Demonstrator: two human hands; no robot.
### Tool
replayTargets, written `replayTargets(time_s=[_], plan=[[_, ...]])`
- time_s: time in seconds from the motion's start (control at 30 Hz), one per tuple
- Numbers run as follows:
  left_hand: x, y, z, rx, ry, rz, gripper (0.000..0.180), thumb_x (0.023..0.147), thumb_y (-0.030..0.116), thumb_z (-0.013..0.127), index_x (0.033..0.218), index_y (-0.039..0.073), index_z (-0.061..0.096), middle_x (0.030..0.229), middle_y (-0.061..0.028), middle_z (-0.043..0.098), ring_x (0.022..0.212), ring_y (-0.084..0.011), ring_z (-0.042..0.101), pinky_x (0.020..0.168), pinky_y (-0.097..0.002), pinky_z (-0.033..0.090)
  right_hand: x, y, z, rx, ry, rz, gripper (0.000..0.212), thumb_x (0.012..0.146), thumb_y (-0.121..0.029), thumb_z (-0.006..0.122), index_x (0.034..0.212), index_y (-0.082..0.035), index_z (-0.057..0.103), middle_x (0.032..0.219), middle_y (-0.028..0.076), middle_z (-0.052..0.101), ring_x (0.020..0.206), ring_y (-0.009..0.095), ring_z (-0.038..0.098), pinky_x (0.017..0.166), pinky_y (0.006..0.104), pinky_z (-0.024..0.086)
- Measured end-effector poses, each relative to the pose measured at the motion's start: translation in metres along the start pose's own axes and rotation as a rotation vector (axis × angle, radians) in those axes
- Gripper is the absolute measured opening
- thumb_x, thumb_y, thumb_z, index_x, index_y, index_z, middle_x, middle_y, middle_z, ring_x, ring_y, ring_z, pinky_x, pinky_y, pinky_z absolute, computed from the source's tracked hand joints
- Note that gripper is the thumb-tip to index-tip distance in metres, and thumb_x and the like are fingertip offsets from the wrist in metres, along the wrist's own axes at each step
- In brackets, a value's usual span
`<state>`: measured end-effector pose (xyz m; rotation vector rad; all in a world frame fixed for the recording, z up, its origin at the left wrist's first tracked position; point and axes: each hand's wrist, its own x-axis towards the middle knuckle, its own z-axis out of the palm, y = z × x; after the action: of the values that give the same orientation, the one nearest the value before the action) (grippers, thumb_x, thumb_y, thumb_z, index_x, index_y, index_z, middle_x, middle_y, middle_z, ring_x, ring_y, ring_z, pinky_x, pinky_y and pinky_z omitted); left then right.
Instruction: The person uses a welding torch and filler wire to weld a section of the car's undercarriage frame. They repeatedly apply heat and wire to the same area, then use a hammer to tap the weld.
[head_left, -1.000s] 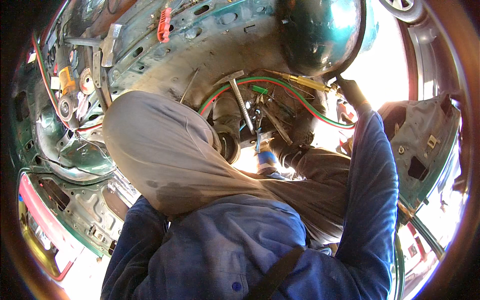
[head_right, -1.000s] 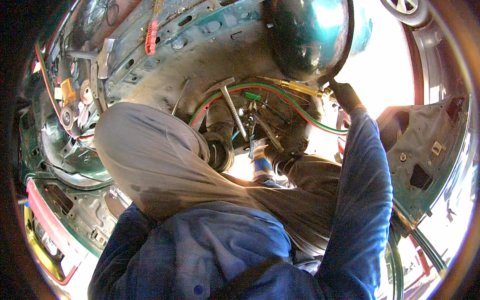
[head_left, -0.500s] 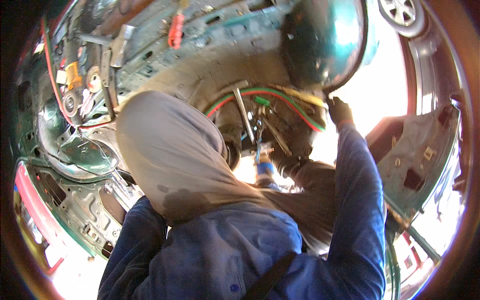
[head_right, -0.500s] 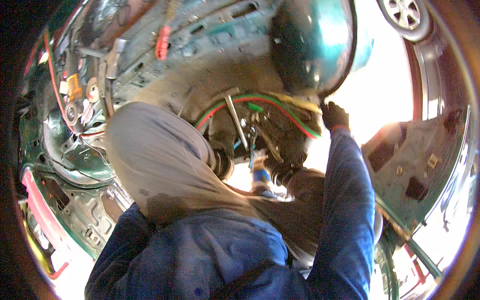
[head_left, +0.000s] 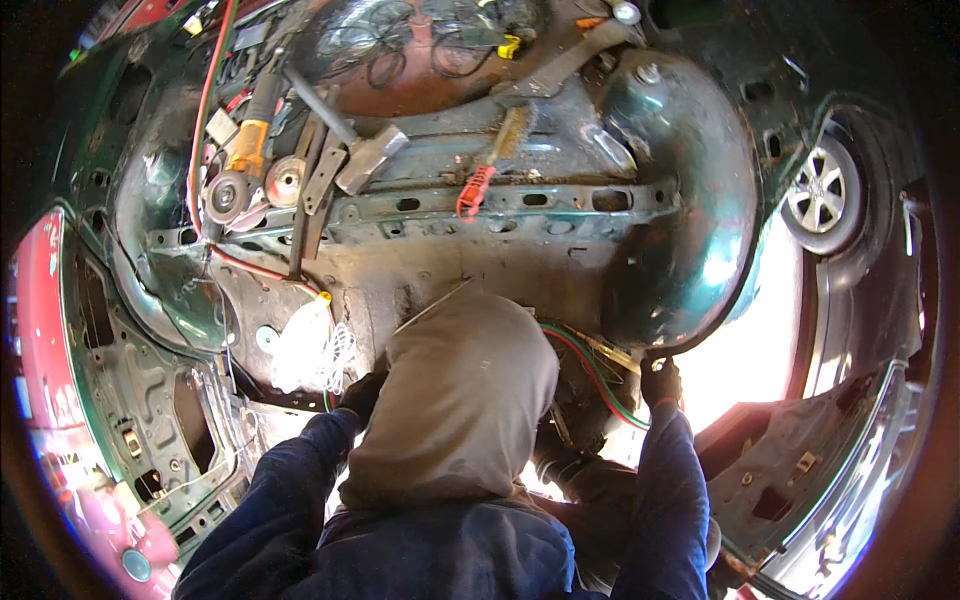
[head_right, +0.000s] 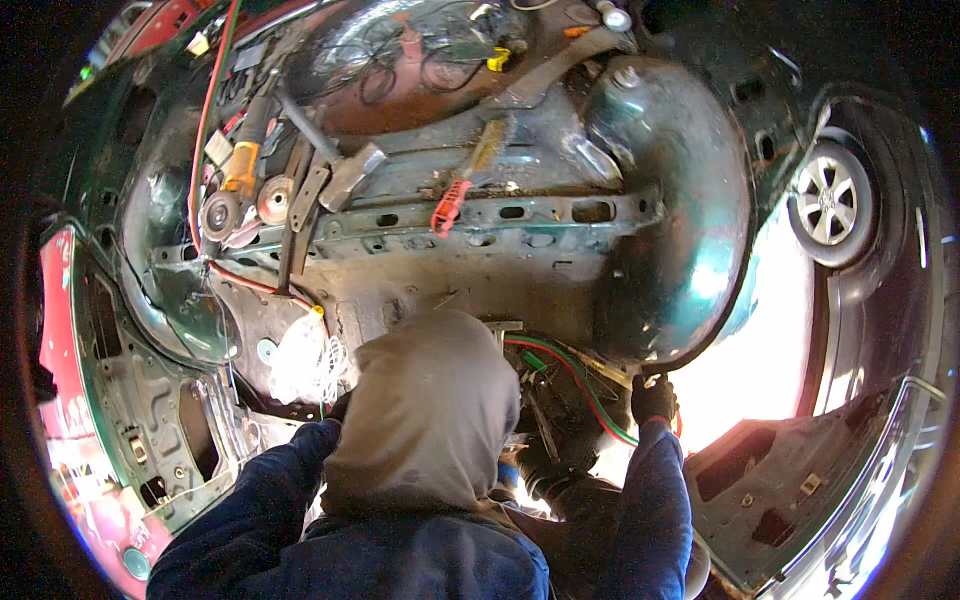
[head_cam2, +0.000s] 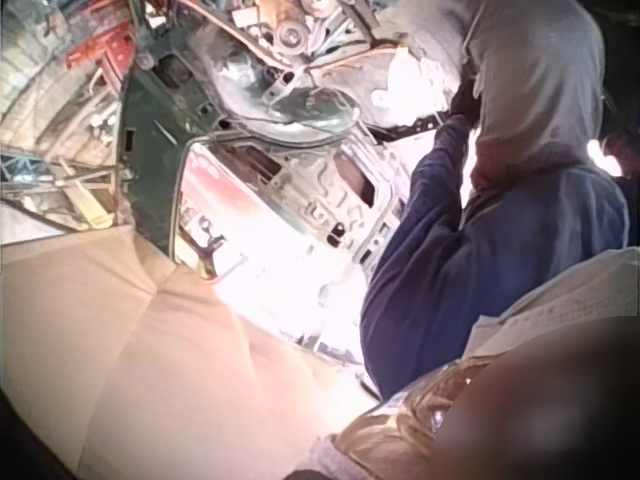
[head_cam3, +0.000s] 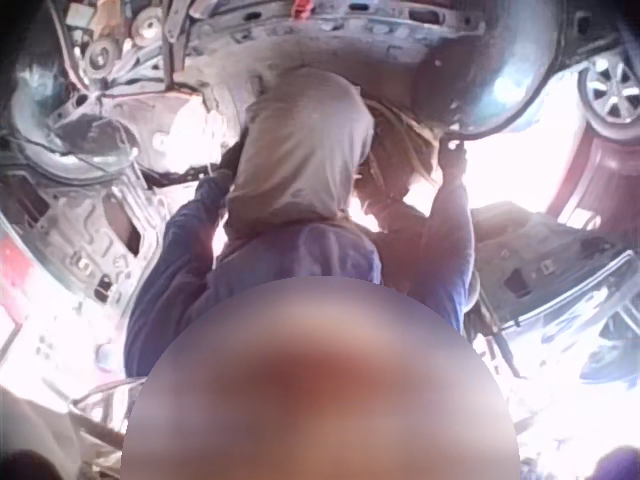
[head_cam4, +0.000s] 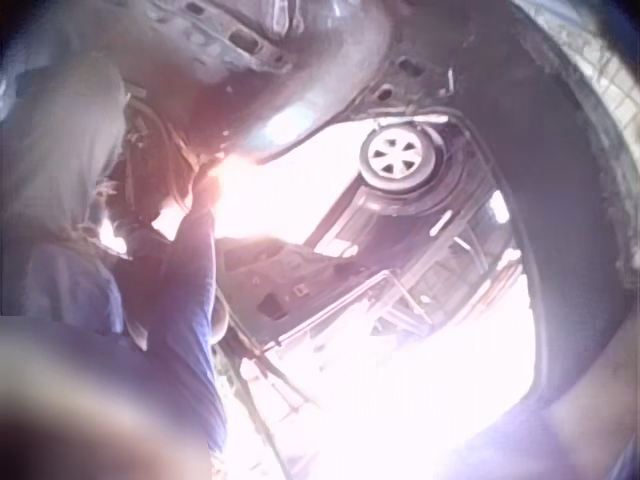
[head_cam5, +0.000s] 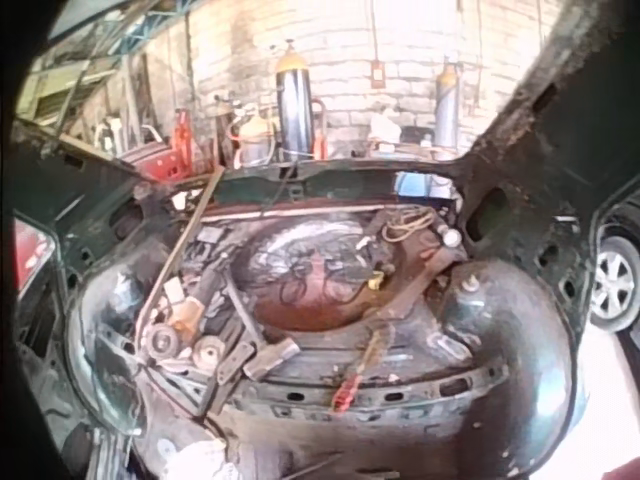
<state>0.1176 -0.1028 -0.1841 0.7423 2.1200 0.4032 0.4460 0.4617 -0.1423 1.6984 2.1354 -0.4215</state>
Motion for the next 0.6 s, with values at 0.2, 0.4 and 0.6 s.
replayTargets(time_s=[0.2, 0.4, 0.6], plan=[[-0.020, 0.008, -0.011, -0.112, 0.071, -0.074, 0.052, 0.104, 0.042, 0.065, 0.143, 0.006, 0.064, 0.136, -0.0222, 0.070, 0.128, -0.0414, 0.066, 0.111, -0.0468, 0.052, -0.012, -0.007, -0.025, 0.093, -0.009, -0.004, 0.082, 0.097, -0.059, 0.068, 0.156, -0.003, 0.050, 0.145, 0.030, 0.061, 0.134, 0.048, 0.061, 0.112, 0.0560, 0.048], [-0.014, 0.073, -0.059, -0.421, 0.360, 0.141, 0.032, 0.104, 0.020, 0.069, 0.132, 0.004, 0.071, 0.126, -0.0185, 0.075, 0.120, -0.0332, 0.073, 0.103, -0.0420, 0.056, 0.023, 0.037, -0.036, 0.239, 0.284, -0.005, 0.086, 0.097, -0.030, 0.071, 0.160, 0.015, 0.033, 0.159, 0.039, 0.045, 0.149, 0.050, 0.045, 0.126, 0.0502, 0.037], [0.066, 0.207, -0.206, -0.609, 0.615, 0.470, 0.033, 0.112, 0.013, 0.060, 0.141, 0.000, 0.067, 0.138, -0.0177, 0.071, 0.128, -0.0239, 0.068, 0.111, -0.0349, 0.051, -0.001, -0.032, -0.123, 0.447, 0.596, -0.176, 0.084, 0.103, -0.023, 0.069, 0.165, 0.012, 0.025, 0.169, 0.036, 0.032, 0.158, 0.047, 0.032, 0.131, 0.0500, 0.027]])
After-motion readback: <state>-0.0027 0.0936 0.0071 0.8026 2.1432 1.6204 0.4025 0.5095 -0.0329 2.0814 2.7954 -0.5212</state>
